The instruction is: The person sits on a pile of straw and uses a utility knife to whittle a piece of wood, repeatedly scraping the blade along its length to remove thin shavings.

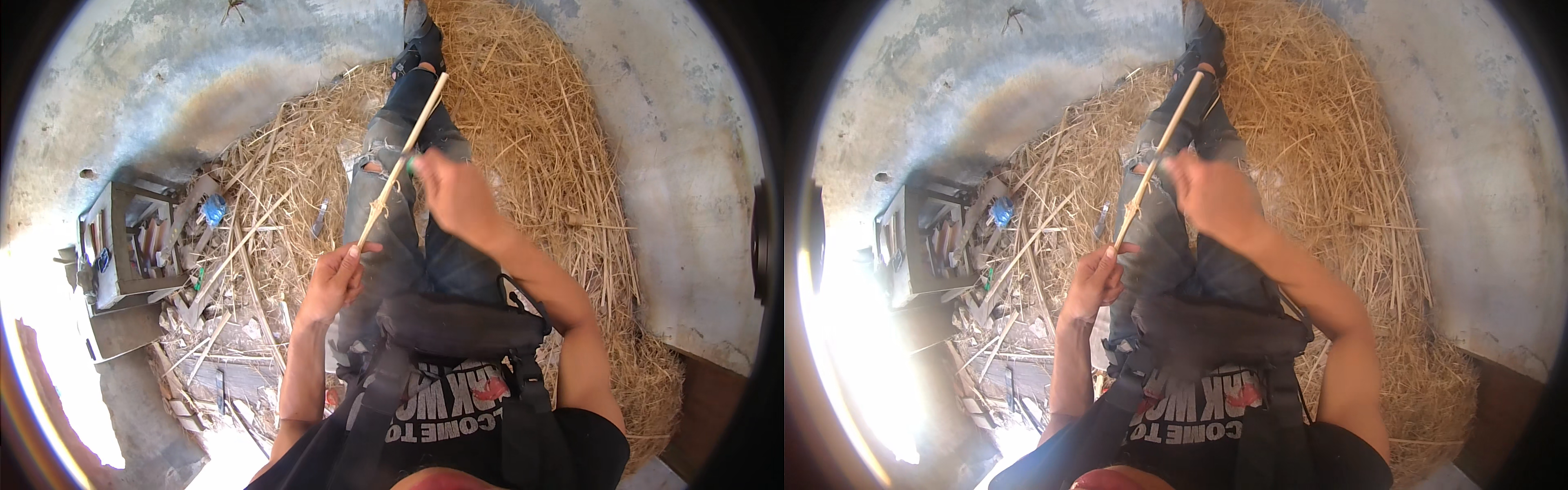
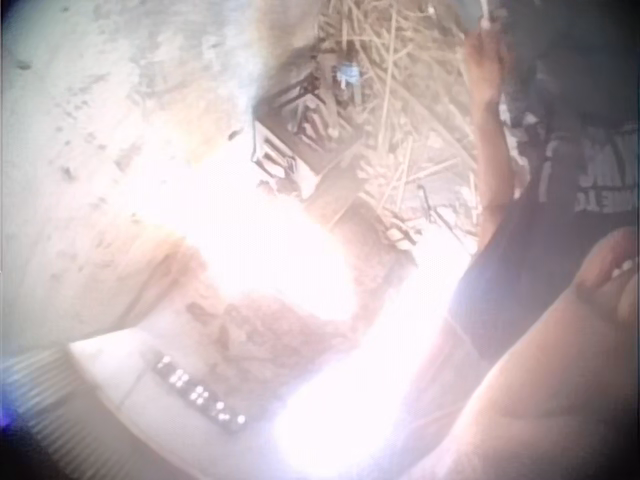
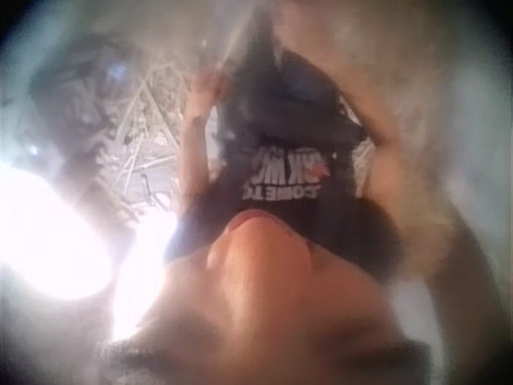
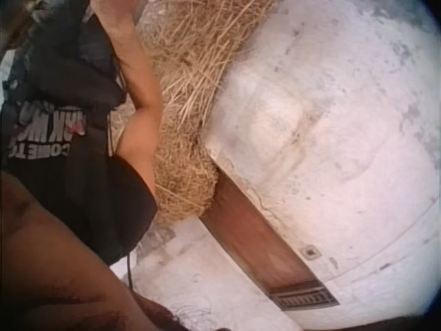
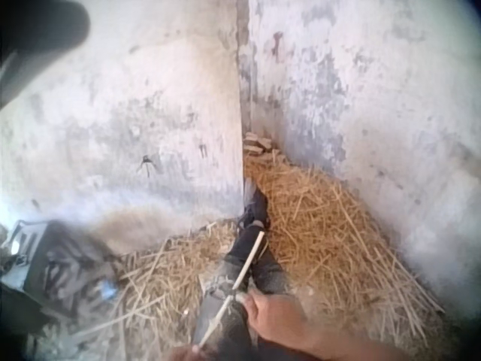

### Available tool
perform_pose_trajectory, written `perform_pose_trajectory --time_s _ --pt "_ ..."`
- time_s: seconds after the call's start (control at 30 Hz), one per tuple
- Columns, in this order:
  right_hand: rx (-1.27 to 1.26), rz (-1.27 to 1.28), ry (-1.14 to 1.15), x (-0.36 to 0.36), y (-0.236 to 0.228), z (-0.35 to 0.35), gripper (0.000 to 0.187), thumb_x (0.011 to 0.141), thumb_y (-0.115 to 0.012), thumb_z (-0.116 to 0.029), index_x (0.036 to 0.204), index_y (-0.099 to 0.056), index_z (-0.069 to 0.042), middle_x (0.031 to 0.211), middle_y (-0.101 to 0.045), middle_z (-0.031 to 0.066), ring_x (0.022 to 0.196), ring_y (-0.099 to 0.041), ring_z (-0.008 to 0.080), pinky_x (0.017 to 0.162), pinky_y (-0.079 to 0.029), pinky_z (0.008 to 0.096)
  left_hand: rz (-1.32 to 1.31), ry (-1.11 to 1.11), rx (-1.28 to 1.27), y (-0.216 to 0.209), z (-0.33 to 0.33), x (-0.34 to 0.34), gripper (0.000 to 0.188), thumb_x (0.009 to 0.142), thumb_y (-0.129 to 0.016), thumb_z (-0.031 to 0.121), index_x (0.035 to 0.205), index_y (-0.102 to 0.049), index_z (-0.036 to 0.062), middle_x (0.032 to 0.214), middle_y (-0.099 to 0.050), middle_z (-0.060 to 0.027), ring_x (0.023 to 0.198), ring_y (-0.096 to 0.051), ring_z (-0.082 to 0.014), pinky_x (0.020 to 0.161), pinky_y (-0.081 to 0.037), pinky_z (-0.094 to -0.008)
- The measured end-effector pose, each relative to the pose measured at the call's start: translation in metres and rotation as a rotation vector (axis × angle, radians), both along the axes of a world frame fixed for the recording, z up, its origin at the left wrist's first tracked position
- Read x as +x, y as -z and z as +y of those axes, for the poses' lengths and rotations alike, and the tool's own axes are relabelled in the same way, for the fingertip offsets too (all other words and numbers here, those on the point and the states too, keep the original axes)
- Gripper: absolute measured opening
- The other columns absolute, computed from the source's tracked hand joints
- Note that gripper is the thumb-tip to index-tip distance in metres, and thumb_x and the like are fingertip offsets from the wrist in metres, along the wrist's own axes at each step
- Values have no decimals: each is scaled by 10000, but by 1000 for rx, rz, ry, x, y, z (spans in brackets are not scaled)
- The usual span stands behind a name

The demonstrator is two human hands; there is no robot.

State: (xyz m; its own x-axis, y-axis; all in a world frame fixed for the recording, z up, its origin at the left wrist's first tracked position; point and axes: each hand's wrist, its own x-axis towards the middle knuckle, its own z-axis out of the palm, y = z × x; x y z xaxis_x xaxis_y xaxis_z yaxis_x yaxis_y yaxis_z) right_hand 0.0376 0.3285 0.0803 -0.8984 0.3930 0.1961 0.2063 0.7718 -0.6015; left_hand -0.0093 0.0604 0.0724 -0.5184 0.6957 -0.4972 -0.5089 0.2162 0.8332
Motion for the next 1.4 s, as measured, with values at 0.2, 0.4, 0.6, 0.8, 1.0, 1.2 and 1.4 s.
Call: perform_pose_trajectory --time_s 0.2,0.4,0.6,0.8,1.0,1.2,1.4 --pt "14 20 -29 -6 -1 0 322 1069 -547 -363 947 -662 -88 610 -618 221 571 -639 447 519 -478 545 34 10 31 -2 -1 -6 439 1150 -434 311 1331 -619 -44 582 -332 66 443 -317 -41 421 -267 -230" --pt "-19 143 61 -14 5 13 340 1058 -574 -380 882 -637 -96 591 -615 194 536 -625 426 505 -467 534 22 12 36 2 -2 -6 436 1149 -435 309 1339 -616 -39 598 -339 64 443 -315 -41 421 -265 -226" --pt "89 5 -84 7 3 -24 376 1106 -482 -360 926 -632 -66 591 -592 215 555 -613 454 497 -457 546 28 -2 40 1 1 -7 416 1146 -448 287 1361 -608 -33 605 -346 68 449 -316 -33 420 -266 -223" --pt "113 10 56 -4 4 6 393 1084 -530 -383 955 -676 -42 605 -636 212 576 -649 455 490 -487 547 107 25 -28 -5 -5 -4 401 1145 -456 263 1370 -610 -31 596 -354 74 449 -320 -27 419 -261 -223" --pt "24 24 -30 -4 -1 1 417 1109 -465 -394 935 -636 -56 624 -610 233 590 -626 468 504 -445 564 156 5 -22 2 -7 0 396 1141 -473 259 1378 -612 -26 571 -358 78 449 -332 -25 419 -265 -226" --pt "10 13 61 -15 -8 7 358 1078 -534 -382 908 -635 -84 621 -623 215 577 -642 447 499 -462 549 133 4 -2 -6 -2 -6 407 1144 -463 272 1382 -611 -24 572 -348 76 449 -327 -27 419 -268 -227" --pt "60 104 40 -15 -6 6 373 1079 -535 -368 870 -612 -68 611 -613 221 590 -640 452 503 -461 547 132 -12 19 -2 1 -10 414 1145 -456 279 1372 -615 -29 573 -362 74 448 -334 -29 422 -271 -226"
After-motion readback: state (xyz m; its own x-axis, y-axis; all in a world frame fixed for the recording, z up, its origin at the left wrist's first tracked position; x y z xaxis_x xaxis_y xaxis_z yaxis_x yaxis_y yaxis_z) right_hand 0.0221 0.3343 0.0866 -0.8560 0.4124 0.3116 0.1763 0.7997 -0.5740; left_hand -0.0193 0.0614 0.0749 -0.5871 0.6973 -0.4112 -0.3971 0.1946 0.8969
